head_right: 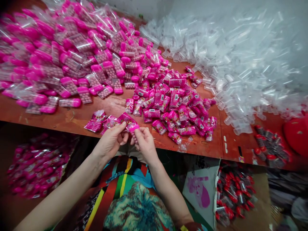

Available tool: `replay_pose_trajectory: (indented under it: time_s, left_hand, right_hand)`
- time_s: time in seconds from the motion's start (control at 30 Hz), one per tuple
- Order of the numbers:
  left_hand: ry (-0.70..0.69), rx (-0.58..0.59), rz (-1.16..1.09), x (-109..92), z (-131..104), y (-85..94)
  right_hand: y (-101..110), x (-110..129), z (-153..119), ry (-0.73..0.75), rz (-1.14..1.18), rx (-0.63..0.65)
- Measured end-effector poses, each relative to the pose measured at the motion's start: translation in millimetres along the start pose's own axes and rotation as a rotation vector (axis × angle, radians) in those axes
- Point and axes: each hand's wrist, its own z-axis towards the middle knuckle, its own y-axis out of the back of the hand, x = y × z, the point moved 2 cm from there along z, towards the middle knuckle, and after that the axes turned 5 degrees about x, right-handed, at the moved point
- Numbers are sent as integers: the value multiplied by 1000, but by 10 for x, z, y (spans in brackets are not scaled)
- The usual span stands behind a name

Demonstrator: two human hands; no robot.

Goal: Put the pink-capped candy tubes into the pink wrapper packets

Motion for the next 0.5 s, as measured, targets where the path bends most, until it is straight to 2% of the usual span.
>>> replay_pose_trajectory:
  time_s: [0.1, 0.2, 0.37, 0.43, 0.5]
  left_hand:
    - [13, 41, 17, 11, 3, -10]
    - [39, 63, 30, 47, 13, -7]
    - [73, 62, -5, 114, 23, 2]
    - [79, 55, -11, 136, 20, 3]
    - [79, 72, 16, 156, 15, 0]
  right_hand:
    - [-4, 21, 16, -41, -10, 66]
    - [-18, -9, 33, 57, -127, 74]
    - [-62, -46, -3, 265, -375, -71]
    - [-85, -19, -19, 303, -444, -89]
    - [-101, 14, -14, 289, -394, -74]
